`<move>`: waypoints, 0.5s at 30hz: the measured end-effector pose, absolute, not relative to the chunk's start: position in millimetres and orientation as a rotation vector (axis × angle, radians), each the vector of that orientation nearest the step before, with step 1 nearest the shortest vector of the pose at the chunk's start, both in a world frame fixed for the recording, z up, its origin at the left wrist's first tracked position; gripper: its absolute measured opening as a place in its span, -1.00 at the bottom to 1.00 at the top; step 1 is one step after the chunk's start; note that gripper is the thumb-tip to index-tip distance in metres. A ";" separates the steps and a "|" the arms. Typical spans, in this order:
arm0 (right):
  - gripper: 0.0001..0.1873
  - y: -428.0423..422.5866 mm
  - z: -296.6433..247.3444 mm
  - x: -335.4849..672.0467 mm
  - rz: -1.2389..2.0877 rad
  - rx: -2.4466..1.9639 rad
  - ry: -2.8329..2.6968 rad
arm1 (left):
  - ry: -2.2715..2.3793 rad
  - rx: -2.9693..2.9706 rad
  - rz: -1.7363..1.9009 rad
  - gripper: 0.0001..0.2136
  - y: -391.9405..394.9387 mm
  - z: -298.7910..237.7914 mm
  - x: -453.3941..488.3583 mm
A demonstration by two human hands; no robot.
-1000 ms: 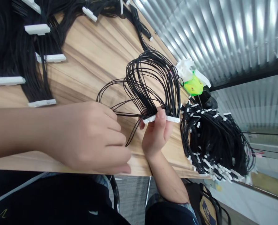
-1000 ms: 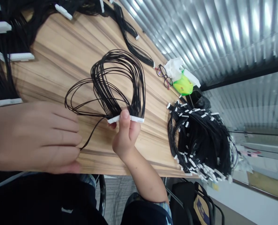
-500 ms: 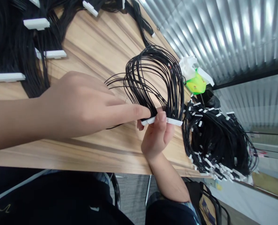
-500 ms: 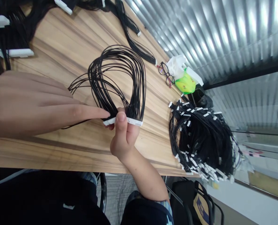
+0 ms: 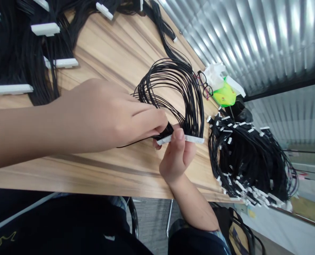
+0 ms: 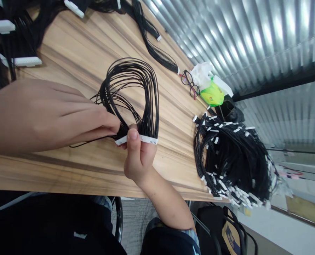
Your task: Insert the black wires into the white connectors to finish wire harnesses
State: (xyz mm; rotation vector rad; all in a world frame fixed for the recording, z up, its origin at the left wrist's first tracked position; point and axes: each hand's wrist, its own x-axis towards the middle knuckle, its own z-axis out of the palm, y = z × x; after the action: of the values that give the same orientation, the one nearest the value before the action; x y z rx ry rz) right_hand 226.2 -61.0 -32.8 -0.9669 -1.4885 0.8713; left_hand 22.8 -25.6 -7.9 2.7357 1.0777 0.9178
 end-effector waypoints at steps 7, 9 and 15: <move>-0.64 -49.9 -28.8 223.7 0.919 -0.971 -1.281 | 0.627 3.131 1.133 -0.66 -28.7 -0.3 19.4; -0.64 -45.8 -27.5 223.0 0.879 -0.976 -1.222 | 0.410 3.083 1.136 -0.67 -37.1 -1.6 16.6; -0.64 -48.8 -29.2 221.9 0.894 -1.008 -1.244 | 0.804 2.683 1.114 -0.56 -43.5 -5.6 23.2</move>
State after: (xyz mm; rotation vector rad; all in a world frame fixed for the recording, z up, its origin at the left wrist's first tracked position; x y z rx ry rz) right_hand 221.9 -48.8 -29.2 -1.0084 -1.2444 0.8941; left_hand 23.2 -43.5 -5.6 2.6831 0.8039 1.1145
